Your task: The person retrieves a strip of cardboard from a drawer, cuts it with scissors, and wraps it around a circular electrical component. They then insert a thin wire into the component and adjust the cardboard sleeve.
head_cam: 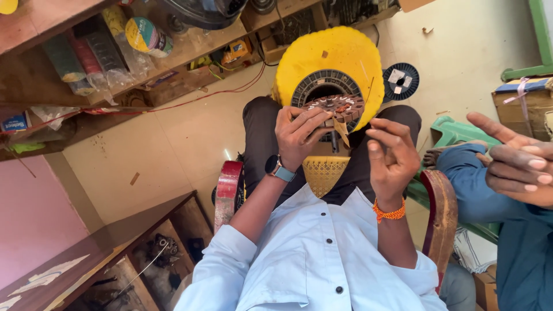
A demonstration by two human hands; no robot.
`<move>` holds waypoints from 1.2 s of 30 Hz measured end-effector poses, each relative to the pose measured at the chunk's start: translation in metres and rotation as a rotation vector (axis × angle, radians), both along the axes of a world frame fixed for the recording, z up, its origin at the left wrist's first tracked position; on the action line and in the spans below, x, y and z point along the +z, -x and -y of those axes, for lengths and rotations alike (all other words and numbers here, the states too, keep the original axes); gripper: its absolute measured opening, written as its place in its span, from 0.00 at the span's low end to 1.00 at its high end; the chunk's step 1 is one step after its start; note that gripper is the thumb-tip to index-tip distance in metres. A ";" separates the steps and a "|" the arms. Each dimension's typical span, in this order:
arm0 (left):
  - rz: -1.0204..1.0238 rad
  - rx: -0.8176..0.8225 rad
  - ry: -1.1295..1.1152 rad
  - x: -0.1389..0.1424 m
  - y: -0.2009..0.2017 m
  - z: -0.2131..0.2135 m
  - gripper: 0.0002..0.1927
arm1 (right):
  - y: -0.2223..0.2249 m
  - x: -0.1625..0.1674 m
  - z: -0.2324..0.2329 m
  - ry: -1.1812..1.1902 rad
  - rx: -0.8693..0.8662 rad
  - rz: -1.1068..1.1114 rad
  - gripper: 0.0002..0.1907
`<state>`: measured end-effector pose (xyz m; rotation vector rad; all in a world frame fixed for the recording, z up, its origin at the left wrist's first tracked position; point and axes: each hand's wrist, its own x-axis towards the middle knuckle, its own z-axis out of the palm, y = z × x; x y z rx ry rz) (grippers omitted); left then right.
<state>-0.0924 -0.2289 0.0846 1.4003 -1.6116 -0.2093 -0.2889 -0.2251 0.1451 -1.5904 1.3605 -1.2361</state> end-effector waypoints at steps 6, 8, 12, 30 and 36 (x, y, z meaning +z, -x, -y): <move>-0.002 0.022 0.023 -0.001 0.002 0.000 0.22 | 0.011 0.001 -0.001 0.191 0.093 -0.122 0.04; -0.004 0.014 0.027 -0.001 0.001 0.000 0.22 | 0.018 -0.003 -0.007 0.065 0.074 -0.114 0.05; -0.016 -0.027 0.014 -0.002 -0.002 0.001 0.22 | 0.026 -0.018 -0.025 -0.008 0.173 -0.025 0.07; -0.184 -0.150 -0.034 0.025 -0.005 -0.002 0.30 | 0.035 -0.021 -0.051 -0.023 0.300 -0.123 0.16; -0.342 -0.067 -0.180 0.099 -0.006 -0.047 0.21 | 0.038 -0.020 -0.048 0.025 0.215 -0.080 0.15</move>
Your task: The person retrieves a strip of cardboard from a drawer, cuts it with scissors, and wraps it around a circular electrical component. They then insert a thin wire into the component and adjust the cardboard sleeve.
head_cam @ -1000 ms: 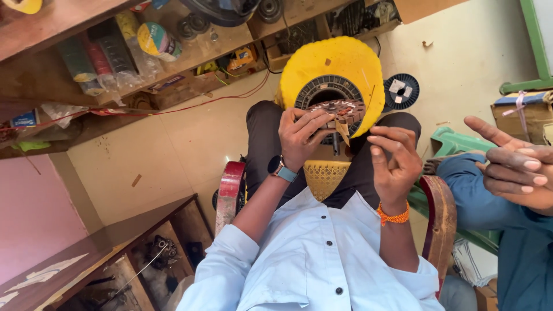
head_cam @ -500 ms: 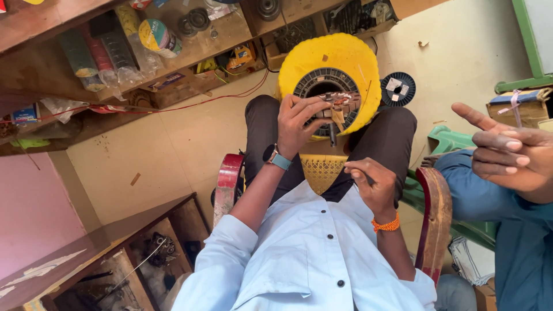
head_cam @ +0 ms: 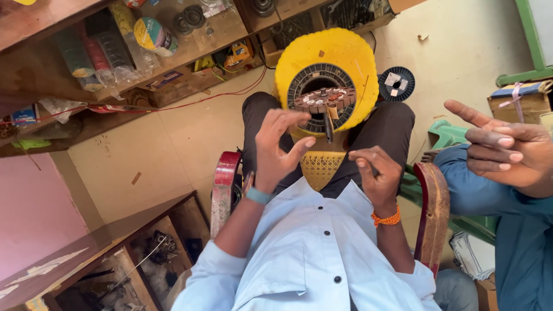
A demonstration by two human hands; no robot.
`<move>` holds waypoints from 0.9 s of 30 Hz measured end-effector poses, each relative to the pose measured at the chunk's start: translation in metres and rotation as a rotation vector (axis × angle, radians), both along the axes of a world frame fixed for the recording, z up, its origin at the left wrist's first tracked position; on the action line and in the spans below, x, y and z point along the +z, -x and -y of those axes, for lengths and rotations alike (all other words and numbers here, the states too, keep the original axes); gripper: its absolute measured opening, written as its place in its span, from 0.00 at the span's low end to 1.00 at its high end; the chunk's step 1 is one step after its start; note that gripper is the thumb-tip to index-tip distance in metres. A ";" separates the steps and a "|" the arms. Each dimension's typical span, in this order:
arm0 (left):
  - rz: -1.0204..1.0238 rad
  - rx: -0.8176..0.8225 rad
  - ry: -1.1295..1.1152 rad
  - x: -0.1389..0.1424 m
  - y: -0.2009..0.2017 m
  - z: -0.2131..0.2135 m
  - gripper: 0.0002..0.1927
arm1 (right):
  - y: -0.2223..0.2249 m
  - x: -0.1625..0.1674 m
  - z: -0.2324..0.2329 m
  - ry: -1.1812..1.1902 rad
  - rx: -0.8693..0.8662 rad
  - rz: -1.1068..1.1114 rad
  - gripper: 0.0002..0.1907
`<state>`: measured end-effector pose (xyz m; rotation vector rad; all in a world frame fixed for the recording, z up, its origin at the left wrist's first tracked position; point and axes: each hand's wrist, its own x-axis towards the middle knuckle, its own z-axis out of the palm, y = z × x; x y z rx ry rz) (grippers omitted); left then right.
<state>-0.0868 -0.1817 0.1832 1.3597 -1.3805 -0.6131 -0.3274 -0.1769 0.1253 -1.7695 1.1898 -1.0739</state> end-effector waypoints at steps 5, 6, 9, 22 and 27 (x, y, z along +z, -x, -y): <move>-0.044 0.041 -0.100 0.026 0.023 -0.013 0.17 | -0.008 0.011 0.010 -0.010 -0.057 0.039 0.17; -0.021 0.059 -0.091 0.025 0.028 -0.009 0.15 | -0.011 0.014 0.013 0.001 -0.061 0.047 0.17; -0.067 0.060 -0.192 0.022 0.029 -0.004 0.09 | -0.019 0.026 0.024 0.091 -0.020 0.044 0.17; -0.109 0.099 -0.185 0.034 0.035 -0.008 0.23 | -0.039 0.035 0.052 0.145 0.048 -0.023 0.17; -0.314 0.041 -0.271 0.022 0.030 -0.001 0.19 | -0.045 0.028 0.064 0.216 0.133 -0.085 0.17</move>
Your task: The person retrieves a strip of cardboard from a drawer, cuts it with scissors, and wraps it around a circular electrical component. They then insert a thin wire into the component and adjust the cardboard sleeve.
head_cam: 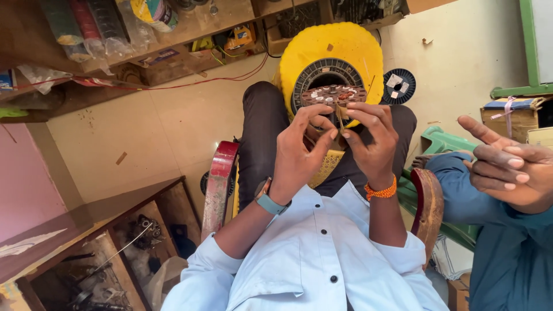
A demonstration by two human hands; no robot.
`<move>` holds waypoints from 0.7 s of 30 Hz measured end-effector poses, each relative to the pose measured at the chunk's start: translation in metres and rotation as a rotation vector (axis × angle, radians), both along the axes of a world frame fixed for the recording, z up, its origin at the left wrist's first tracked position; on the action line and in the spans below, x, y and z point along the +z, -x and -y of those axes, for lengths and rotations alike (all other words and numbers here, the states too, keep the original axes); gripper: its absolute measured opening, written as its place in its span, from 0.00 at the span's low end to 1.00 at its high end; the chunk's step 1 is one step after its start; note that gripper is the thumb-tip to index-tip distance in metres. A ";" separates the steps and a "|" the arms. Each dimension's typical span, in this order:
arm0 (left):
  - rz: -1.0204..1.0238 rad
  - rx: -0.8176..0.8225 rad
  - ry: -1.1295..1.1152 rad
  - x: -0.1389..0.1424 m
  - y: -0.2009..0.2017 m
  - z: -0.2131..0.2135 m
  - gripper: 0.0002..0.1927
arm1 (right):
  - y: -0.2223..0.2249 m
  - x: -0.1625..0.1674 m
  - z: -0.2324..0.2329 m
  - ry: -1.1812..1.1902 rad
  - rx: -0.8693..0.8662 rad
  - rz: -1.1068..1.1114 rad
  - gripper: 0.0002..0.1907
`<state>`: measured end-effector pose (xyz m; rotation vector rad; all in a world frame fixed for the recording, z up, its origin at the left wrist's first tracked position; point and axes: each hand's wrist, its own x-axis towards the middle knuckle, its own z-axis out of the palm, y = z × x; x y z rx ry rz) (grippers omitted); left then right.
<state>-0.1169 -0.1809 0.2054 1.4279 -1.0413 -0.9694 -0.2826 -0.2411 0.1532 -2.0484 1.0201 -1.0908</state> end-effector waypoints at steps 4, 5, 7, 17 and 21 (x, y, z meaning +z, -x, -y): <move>-0.005 -0.018 0.053 -0.004 -0.003 -0.004 0.17 | -0.002 -0.005 0.011 0.051 0.046 -0.042 0.17; 0.048 -0.003 0.064 -0.004 -0.002 -0.005 0.18 | -0.003 -0.006 0.012 0.055 0.052 -0.047 0.17; 0.152 0.031 0.080 -0.004 0.000 -0.007 0.21 | -0.004 -0.006 0.014 0.059 0.064 -0.048 0.17; -0.075 -0.007 0.019 -0.036 -0.002 0.004 0.22 | 0.000 -0.019 0.021 0.061 0.090 -0.004 0.18; -0.106 0.020 -0.038 -0.054 -0.002 0.009 0.24 | 0.004 -0.027 0.027 0.046 0.108 0.022 0.20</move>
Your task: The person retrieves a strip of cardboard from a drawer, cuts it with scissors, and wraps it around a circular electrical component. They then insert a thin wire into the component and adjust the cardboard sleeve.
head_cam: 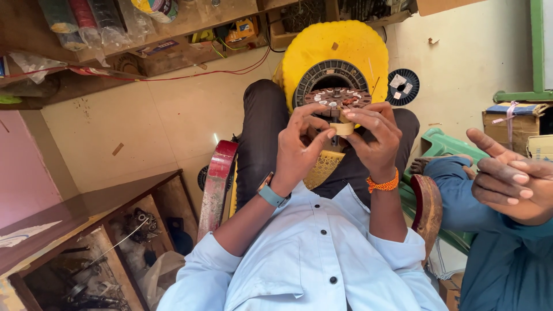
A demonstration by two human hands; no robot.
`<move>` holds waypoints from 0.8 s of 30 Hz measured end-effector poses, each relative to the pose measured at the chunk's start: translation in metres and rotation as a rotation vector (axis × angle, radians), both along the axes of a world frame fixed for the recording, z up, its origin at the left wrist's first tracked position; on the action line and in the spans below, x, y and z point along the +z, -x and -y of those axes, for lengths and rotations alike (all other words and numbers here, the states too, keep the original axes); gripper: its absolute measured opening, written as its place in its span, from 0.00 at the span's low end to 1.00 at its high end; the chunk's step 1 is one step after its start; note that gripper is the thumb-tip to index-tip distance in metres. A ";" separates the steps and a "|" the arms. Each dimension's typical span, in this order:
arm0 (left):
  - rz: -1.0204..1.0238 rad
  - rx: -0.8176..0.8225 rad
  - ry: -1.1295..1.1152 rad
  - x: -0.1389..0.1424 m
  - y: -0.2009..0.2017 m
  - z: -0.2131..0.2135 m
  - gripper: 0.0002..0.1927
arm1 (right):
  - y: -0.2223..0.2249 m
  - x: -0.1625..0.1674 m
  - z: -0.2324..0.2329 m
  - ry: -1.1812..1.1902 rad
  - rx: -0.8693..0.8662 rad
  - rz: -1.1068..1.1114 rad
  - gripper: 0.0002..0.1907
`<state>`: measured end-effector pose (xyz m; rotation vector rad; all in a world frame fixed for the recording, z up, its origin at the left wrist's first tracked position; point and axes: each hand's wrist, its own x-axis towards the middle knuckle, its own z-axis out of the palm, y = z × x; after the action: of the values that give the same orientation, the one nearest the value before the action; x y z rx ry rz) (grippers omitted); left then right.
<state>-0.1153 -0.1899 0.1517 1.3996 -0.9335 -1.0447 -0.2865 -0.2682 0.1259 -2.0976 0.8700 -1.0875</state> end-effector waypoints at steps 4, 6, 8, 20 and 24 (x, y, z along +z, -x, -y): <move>-0.020 0.063 -0.006 -0.014 0.001 0.004 0.23 | 0.004 -0.006 0.005 -0.026 0.039 0.048 0.23; -0.008 0.081 -0.017 -0.019 0.001 0.006 0.22 | 0.005 -0.007 0.007 -0.036 0.053 0.060 0.24; 0.021 0.101 -0.001 -0.023 0.001 0.007 0.21 | 0.005 -0.008 0.009 -0.012 0.055 0.041 0.22; 0.121 0.182 0.077 -0.027 0.009 0.014 0.15 | -0.006 0.000 0.009 0.079 0.033 -0.006 0.19; 0.107 0.170 0.058 -0.026 0.008 0.015 0.13 | -0.008 0.000 0.010 0.094 0.017 -0.023 0.19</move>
<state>-0.1234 -0.2050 0.1260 1.4700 -0.8973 -0.8162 -0.2786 -0.2778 0.1262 -2.1950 0.8248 -1.1170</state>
